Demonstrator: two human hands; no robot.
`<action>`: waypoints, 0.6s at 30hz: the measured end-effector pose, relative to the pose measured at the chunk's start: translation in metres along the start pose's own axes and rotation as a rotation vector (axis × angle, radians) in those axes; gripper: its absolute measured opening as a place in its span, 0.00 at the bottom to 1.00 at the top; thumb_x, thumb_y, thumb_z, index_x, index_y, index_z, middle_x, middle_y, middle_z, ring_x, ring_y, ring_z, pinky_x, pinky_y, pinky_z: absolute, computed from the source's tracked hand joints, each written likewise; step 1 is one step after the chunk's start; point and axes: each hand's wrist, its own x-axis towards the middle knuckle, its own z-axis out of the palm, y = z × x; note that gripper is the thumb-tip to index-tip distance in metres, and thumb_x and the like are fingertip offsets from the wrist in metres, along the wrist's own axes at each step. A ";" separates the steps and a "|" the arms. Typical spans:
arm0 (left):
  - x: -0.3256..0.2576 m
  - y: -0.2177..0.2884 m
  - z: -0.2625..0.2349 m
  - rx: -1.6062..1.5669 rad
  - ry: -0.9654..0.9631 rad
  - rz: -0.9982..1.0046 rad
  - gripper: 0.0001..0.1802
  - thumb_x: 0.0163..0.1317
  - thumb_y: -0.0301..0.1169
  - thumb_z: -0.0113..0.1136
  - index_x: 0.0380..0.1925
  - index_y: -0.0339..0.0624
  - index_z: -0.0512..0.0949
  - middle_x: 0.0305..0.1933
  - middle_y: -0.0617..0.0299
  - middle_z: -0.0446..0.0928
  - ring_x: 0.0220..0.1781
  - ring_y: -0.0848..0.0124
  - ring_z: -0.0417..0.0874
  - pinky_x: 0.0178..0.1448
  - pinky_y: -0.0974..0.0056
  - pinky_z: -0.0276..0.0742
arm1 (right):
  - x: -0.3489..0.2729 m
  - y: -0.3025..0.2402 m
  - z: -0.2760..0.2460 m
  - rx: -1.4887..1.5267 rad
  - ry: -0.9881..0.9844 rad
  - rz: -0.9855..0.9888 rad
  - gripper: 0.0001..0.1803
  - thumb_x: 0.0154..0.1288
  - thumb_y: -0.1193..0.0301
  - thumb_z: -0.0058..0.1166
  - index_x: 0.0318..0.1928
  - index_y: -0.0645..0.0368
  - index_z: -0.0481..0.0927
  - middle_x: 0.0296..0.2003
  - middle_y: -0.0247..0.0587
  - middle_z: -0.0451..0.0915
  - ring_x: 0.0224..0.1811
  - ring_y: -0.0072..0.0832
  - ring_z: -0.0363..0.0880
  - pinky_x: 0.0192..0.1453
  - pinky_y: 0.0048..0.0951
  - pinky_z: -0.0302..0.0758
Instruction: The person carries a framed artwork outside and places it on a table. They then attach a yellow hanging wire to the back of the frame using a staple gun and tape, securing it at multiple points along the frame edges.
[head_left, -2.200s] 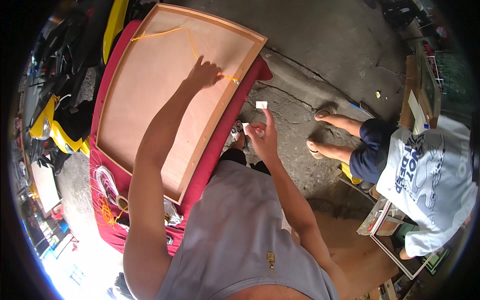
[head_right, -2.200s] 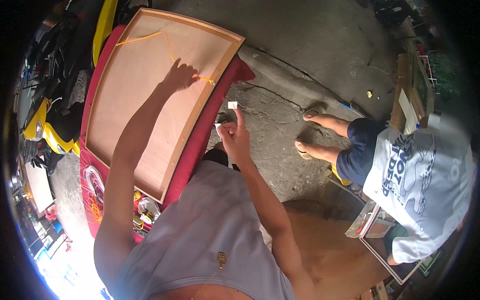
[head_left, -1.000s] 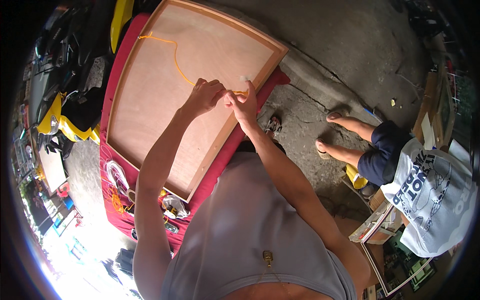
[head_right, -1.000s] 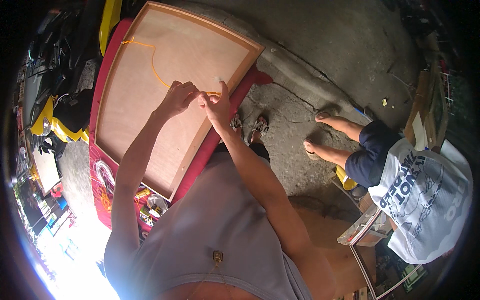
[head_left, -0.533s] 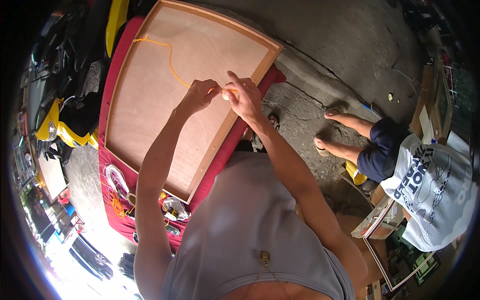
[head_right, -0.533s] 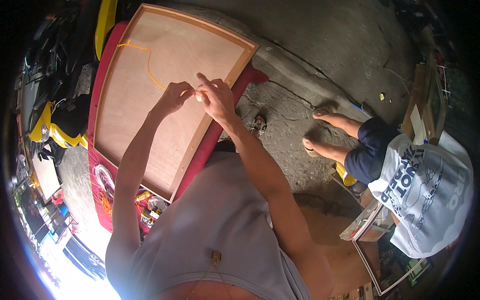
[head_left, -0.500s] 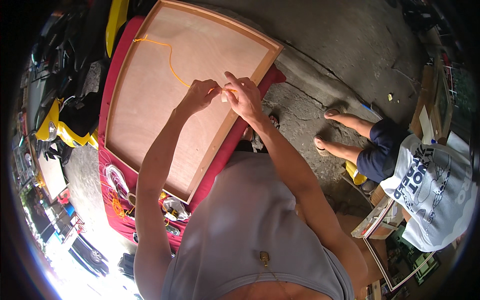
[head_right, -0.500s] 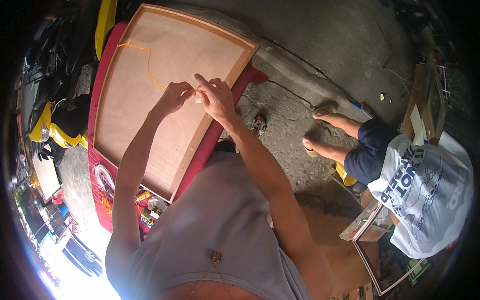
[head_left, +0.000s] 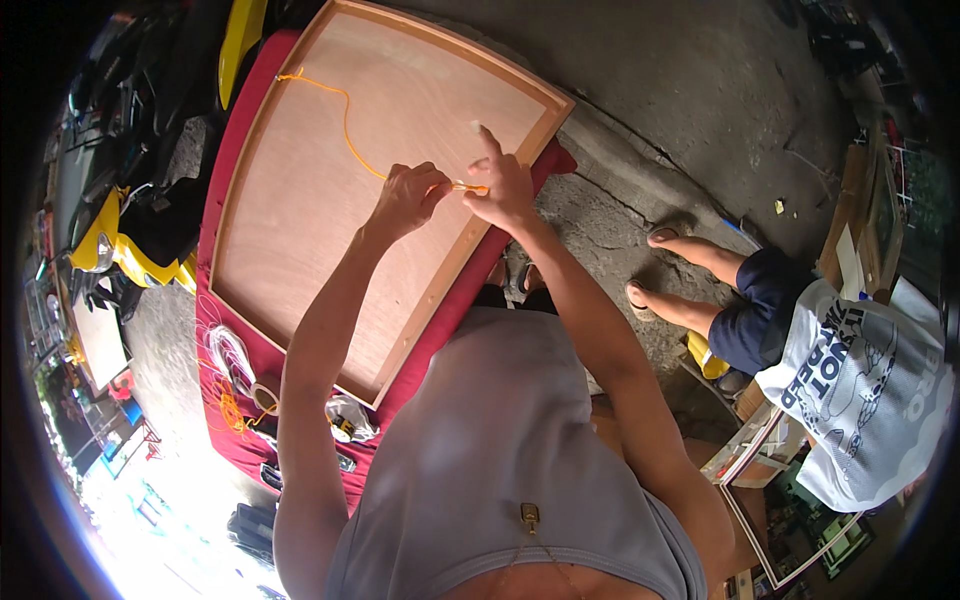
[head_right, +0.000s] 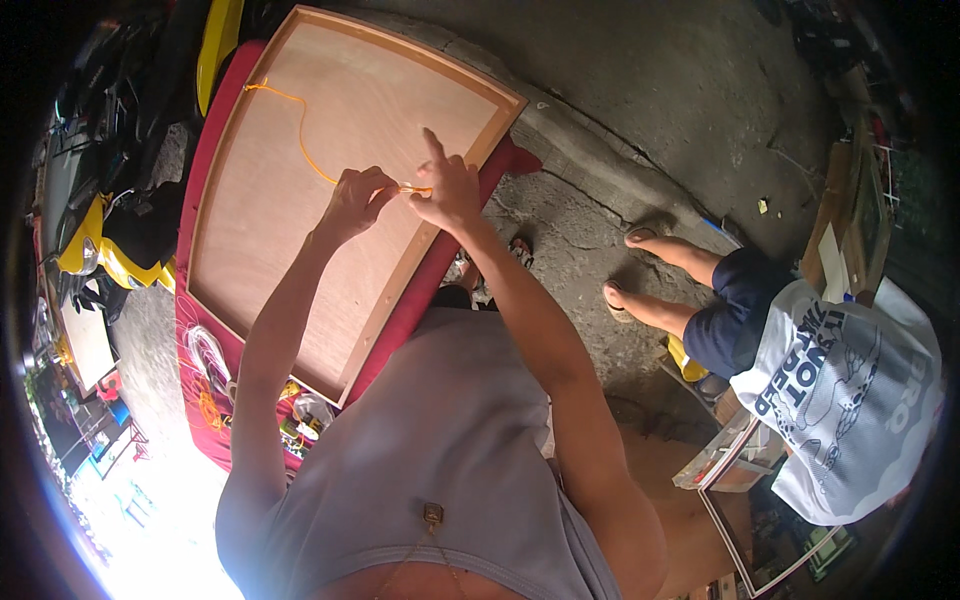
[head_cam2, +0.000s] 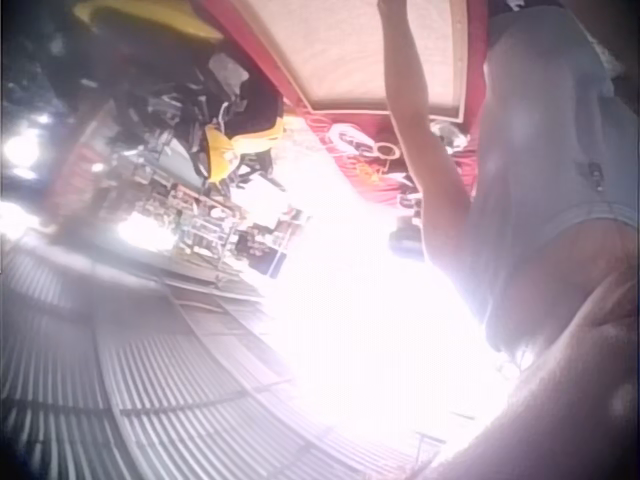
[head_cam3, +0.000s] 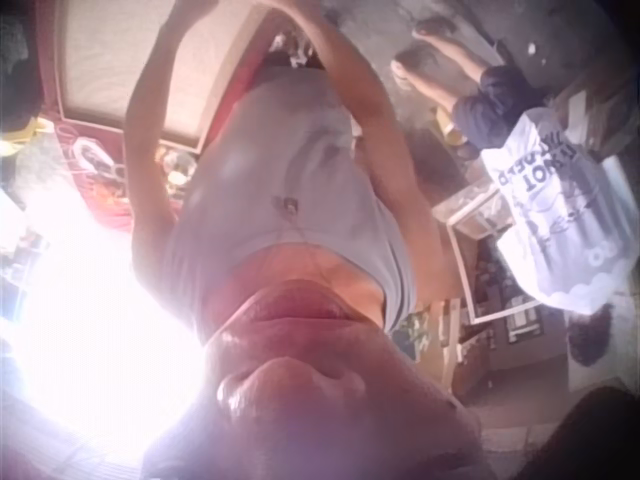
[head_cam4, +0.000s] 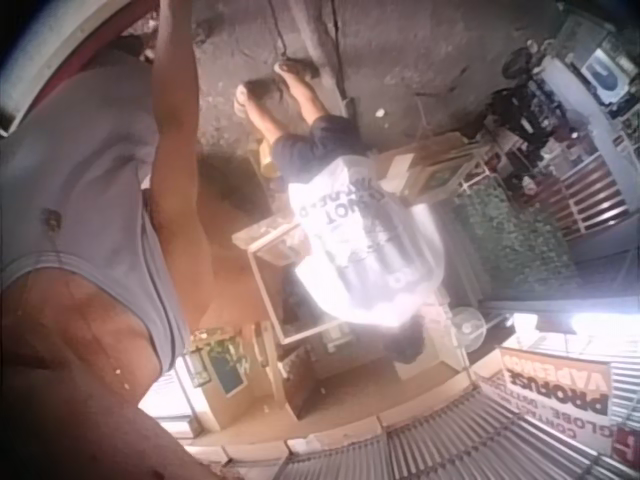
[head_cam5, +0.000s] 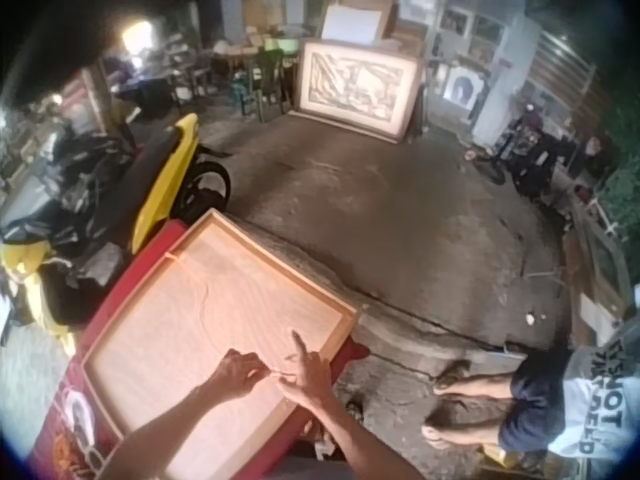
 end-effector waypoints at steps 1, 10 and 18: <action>-0.001 0.002 0.001 0.027 0.050 0.044 0.06 0.60 0.33 0.56 0.29 0.45 0.79 0.26 0.64 0.75 0.30 0.64 0.76 0.44 0.59 0.65 | 0.002 0.007 0.000 0.151 -0.096 0.148 0.48 0.46 0.71 0.62 0.68 0.56 0.52 0.32 0.38 0.82 0.35 0.32 0.77 0.47 0.29 0.70; -0.004 -0.003 0.012 0.068 0.191 0.086 0.04 0.59 0.31 0.57 0.29 0.46 0.78 0.27 0.66 0.76 0.30 0.67 0.76 0.45 0.60 0.63 | 0.024 0.009 -0.002 0.775 -0.242 0.451 0.40 0.56 0.78 0.59 0.67 0.60 0.54 0.37 0.47 0.81 0.41 0.25 0.80 0.51 0.28 0.72; 0.011 -0.018 0.028 -0.484 0.051 -0.383 0.13 0.61 0.35 0.53 0.24 0.40 0.79 0.23 0.63 0.78 0.25 0.70 0.78 0.34 0.65 0.73 | 0.002 0.020 0.019 0.637 0.108 0.075 0.37 0.53 0.79 0.61 0.63 0.62 0.60 0.35 0.40 0.83 0.37 0.27 0.81 0.44 0.30 0.74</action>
